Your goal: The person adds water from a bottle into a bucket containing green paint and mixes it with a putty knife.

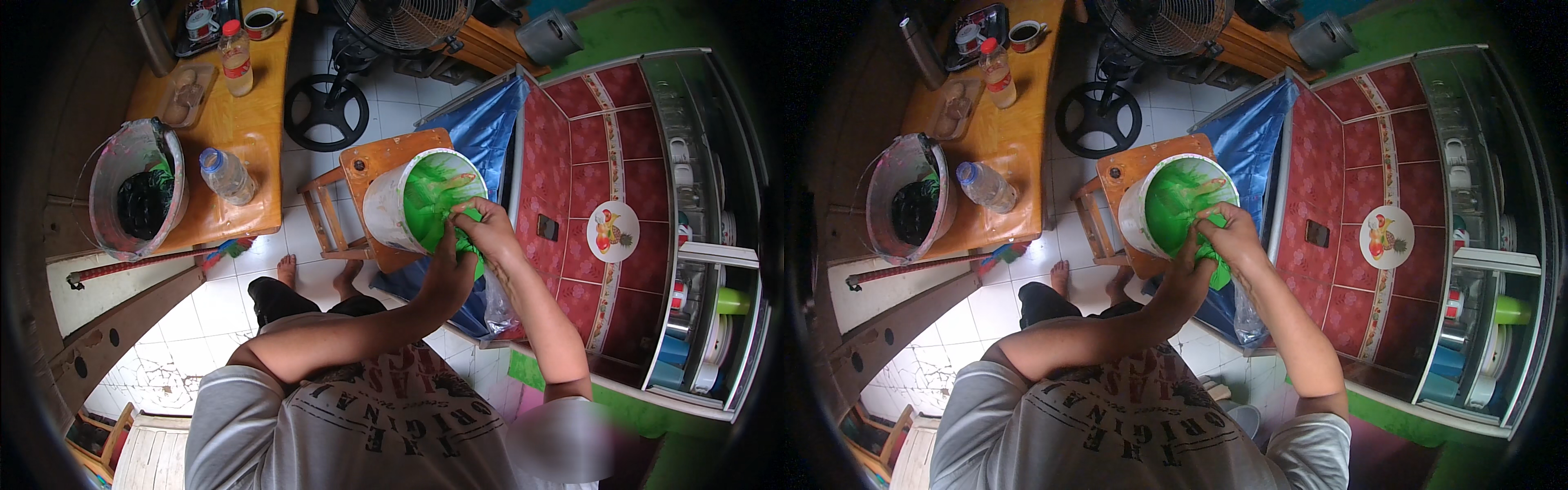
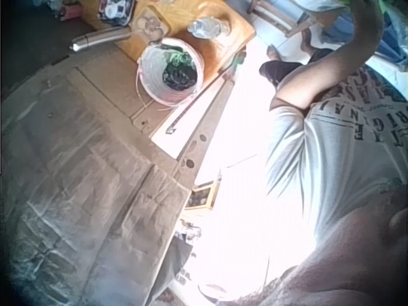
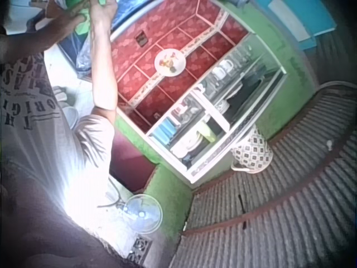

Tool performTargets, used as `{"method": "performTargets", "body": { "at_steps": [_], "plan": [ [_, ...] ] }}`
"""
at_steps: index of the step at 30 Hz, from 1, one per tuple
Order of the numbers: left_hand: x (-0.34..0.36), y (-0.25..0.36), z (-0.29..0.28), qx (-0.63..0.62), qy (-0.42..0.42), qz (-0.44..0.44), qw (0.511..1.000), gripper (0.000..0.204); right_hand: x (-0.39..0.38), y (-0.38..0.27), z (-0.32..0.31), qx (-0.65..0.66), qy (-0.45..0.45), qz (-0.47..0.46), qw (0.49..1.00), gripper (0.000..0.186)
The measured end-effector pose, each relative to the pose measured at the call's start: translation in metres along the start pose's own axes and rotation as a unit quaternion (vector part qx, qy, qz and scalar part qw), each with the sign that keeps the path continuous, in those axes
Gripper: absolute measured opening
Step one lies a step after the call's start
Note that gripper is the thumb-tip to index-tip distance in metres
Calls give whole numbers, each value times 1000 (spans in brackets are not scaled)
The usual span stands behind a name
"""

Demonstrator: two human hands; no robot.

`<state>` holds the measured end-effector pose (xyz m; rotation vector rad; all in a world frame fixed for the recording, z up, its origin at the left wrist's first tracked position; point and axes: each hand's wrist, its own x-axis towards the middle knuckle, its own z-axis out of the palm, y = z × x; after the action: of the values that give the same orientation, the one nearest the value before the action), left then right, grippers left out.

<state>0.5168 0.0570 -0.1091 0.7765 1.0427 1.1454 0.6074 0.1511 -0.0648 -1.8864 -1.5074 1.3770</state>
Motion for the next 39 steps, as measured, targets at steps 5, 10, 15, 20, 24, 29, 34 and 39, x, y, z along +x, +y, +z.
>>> {"method": "performTargets", "body": {
  "at_steps": [5,10,15,20,24,29,34,39],
  "plan": [
    [1,-1,2,7,21,-4,1000,69,1,-3,-5,-38,-34,12,999,11],
    [3,-1,-2,-31,-4,-30,999,69,-4,-13,-6,-57,-42,18,997,14],
    [2,12,-5,-68,-9,-22,997,69,-6,-14,-8,-48,-59,21,997,15],
    [2,10,-1,-79,4,-12,997,67,-6,-11,-10,-40,-63,20,997,16],
    [4,8,-1,-86,0,0,996,61,-8,-14,-11,-32,-67,22,997,16],
    [4,9,0,-90,0,-11,996,57,-10,-15,-12,-27,-70,16,997,16],
    [4,16,-3,-108,-17,-14,994,59,-10,-13,-13,-25,-67,16,997,17],
    [6,6,-1,-74,13,19,997,64,-7,-9,-12,-12,-53,15,998,17]
  ]
}}
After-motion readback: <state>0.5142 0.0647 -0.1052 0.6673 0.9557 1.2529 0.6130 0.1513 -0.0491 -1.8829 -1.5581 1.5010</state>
